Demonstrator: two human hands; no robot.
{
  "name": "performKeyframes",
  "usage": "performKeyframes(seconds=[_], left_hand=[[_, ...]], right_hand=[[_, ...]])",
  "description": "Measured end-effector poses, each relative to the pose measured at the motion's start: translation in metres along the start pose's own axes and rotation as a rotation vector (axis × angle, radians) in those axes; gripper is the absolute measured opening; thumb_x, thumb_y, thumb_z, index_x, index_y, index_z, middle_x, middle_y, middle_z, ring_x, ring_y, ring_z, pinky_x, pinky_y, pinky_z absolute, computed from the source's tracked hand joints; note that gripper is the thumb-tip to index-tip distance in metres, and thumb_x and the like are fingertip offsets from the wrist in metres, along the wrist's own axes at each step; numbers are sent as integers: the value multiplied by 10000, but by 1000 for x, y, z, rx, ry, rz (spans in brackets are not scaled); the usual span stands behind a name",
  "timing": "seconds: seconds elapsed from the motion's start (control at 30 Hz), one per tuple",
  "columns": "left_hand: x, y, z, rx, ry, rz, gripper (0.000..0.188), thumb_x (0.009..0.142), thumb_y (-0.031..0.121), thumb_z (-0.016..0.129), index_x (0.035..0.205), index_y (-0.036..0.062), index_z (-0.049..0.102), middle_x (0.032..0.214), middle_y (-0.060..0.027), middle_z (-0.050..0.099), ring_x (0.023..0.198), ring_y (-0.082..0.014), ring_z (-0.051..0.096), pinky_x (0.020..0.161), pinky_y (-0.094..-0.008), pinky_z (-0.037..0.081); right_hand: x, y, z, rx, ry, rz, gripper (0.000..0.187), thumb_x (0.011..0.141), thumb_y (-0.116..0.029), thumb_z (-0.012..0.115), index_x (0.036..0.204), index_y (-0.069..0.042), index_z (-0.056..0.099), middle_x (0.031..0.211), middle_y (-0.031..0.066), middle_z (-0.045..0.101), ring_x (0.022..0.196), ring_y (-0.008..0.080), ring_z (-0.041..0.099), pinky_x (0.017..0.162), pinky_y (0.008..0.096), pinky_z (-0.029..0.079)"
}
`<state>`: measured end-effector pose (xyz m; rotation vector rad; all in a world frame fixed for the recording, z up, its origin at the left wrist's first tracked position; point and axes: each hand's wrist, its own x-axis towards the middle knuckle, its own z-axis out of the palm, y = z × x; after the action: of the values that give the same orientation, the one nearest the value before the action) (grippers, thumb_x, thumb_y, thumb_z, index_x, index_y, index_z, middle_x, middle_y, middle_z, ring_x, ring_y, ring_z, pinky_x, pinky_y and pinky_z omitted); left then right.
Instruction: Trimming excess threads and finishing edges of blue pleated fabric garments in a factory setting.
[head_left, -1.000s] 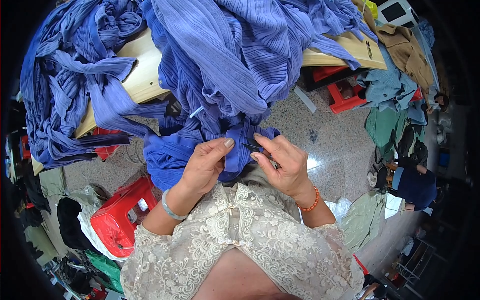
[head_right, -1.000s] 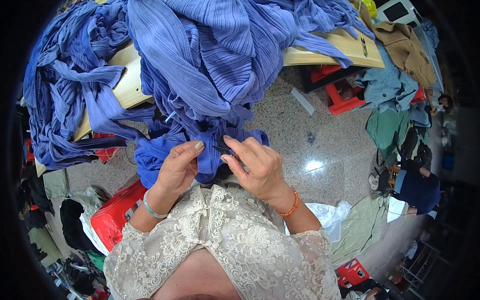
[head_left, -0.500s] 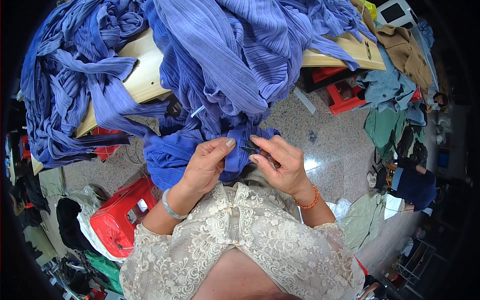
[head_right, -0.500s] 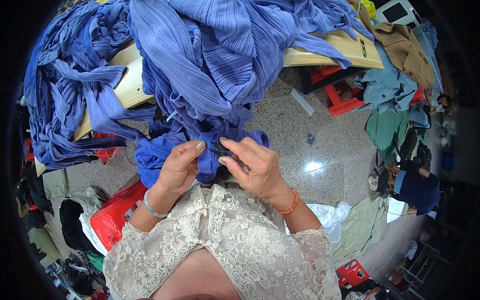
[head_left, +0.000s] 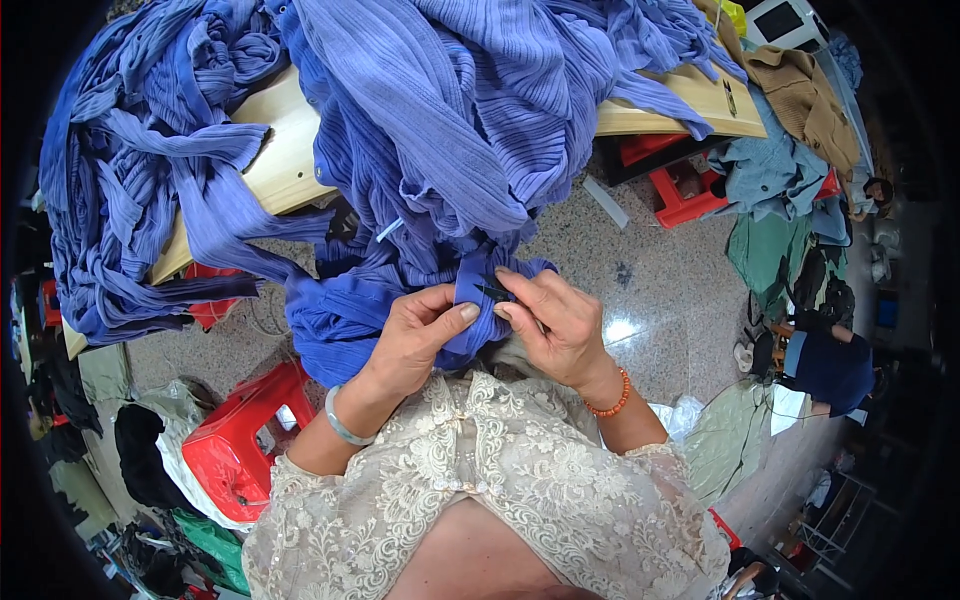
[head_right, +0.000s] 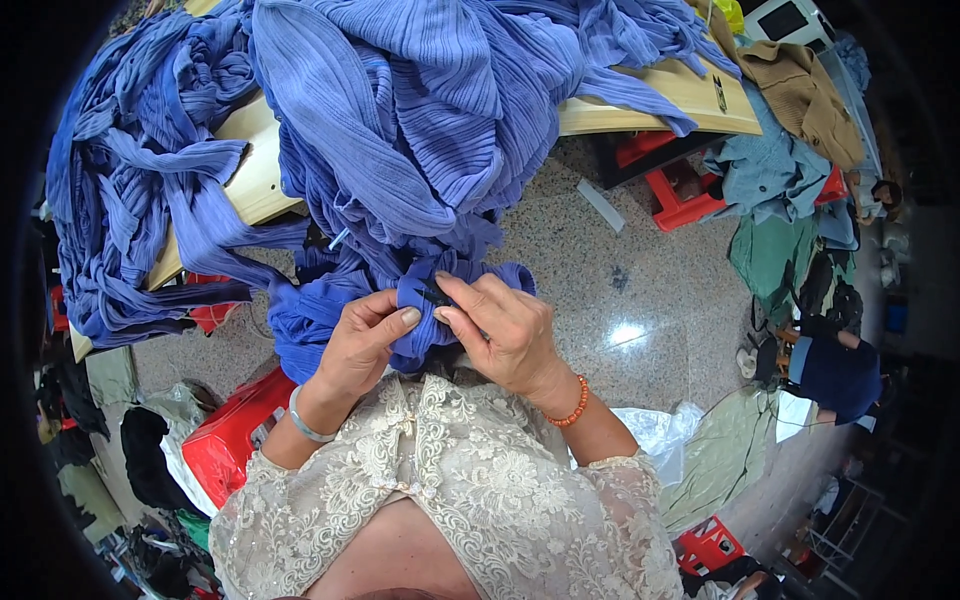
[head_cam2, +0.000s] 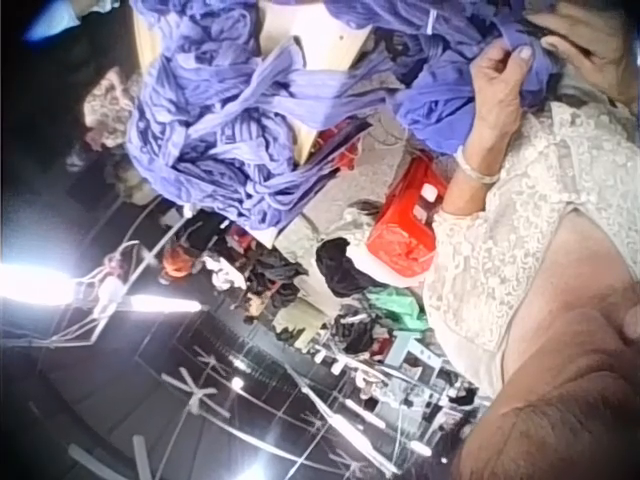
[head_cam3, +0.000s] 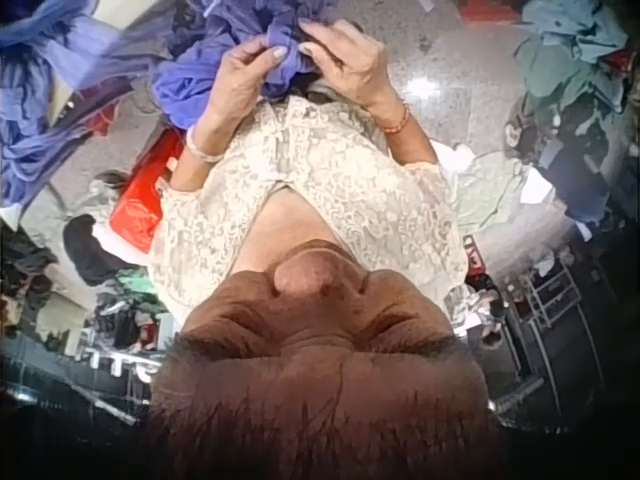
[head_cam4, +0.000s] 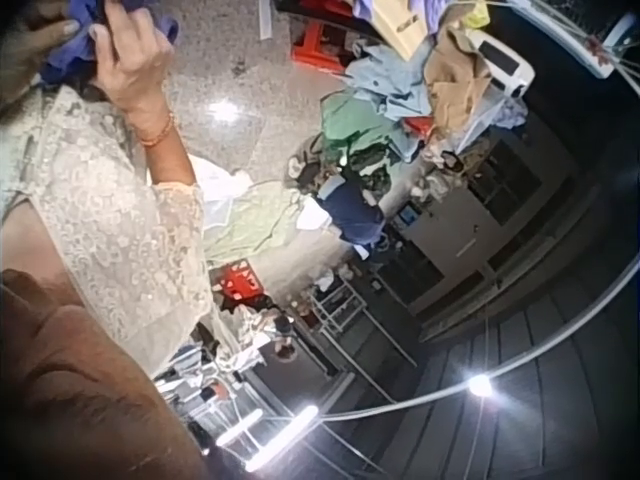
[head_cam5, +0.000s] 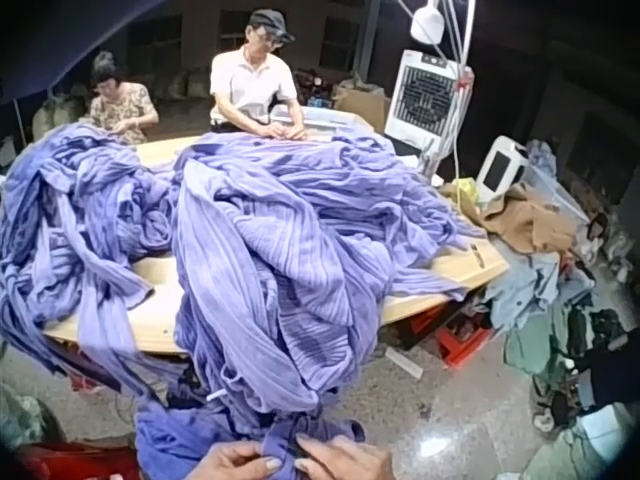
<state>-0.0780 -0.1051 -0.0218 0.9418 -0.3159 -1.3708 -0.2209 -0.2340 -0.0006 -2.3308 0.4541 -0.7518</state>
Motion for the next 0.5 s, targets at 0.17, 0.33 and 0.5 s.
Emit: performKeyframes(seconds=[0.17, 0.33, 0.5], left_hand=[[0, 1, 5, -53, 63, -47, 194, 893, 75, 595, 1064, -8, 636, 922, -18, 654, 777, -53, 571, 709, -186, 455], [3, -5, -6, -76, 110, -51, 192, 888, 81, 604, 1062, 9, 641, 883, 17, 638, 712, -18, 519, 624, -166, 400], [3, -4, -5, -74, 120, -27, 191, 888, 70, 601, 1065, 12, 639, 891, 14, 642, 735, -24, 537, 641, -165, 414]], right_hand=[[-1, 4, 1, -61, 39, -5, 260, 775, -128, 701, 1024, -61, 674, 659, 56, 559, 485, 196, 530, 453, 307, 419], [0, 4, -7, 79, -16, 125, 261, 769, -121, 706, 1019, -56, 671, 675, 67, 574, 504, 197, 539, 457, 303, 414], [-1, 6, -8, 143, -120, 57, 301, 744, -81, 722, 1034, -25, 664, 643, 59, 518, 495, 159, 479, 461, 271, 373]])
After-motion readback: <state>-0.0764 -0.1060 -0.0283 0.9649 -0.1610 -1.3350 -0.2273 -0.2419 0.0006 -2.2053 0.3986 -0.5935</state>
